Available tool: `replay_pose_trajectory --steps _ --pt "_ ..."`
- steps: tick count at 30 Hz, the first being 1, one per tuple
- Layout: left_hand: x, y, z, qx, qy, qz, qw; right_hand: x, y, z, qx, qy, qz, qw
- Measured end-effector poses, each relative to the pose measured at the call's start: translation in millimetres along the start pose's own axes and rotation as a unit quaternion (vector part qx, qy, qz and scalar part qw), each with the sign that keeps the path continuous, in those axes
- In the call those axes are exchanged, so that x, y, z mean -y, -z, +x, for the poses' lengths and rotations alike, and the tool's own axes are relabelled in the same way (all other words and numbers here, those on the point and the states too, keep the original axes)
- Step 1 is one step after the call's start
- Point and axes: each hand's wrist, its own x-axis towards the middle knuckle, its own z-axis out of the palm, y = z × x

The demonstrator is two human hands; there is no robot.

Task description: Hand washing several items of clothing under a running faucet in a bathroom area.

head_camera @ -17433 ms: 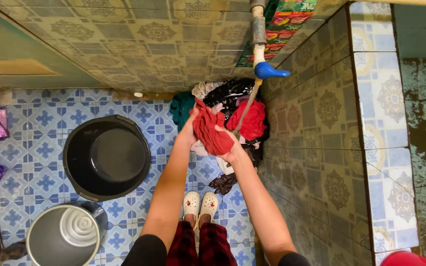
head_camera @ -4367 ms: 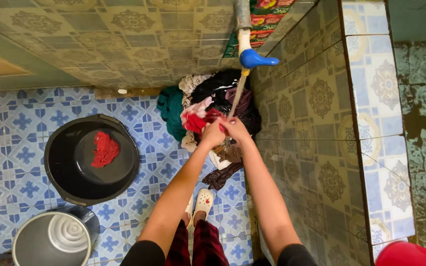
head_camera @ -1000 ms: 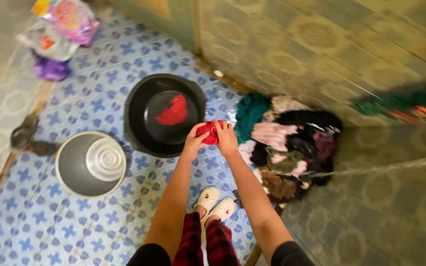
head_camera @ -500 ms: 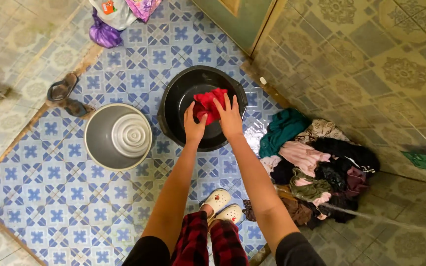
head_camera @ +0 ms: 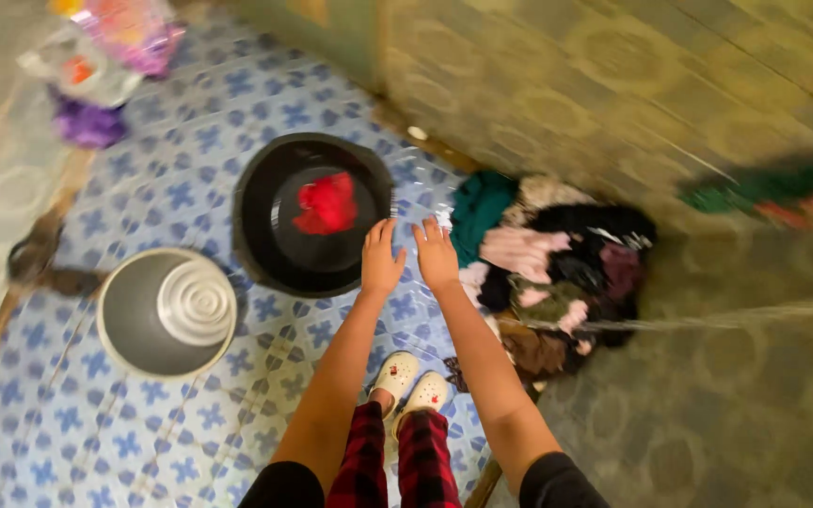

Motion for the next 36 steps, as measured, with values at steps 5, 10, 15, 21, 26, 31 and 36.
replay_pose_trajectory --steps 5,10,15,21,26,31,36 --pt "-49 -63 -18 0.081 -0.073 -0.001 0.994 -85 9 -91 -0.049 -0.093 -0.045 0.993" --pt "-95 -122 -45 0.156 -0.112 -0.01 0.981 -141 36 -173 -0.104 -0.234 -0.01 0.966" --pt "-143 -169 -78 0.218 -0.146 -0.009 0.965 -180 45 -233 -0.036 -0.418 0.1 0.902" --pt "-238 -191 -76 0.128 -0.233 -0.133 0.955 -198 65 -260 -0.047 -0.484 0.156 0.86" --pt "-342 -173 -66 0.102 -0.256 -0.213 0.937 -204 93 -245 -0.214 -0.447 0.197 0.846" --pt "-399 -149 -60 0.086 -0.269 -0.244 0.928 -210 199 -214 -0.414 -0.34 0.189 0.823" --pt "-449 -120 -55 0.039 -0.285 -0.27 0.919 -160 399 -189 -0.592 -0.2 0.28 0.729"
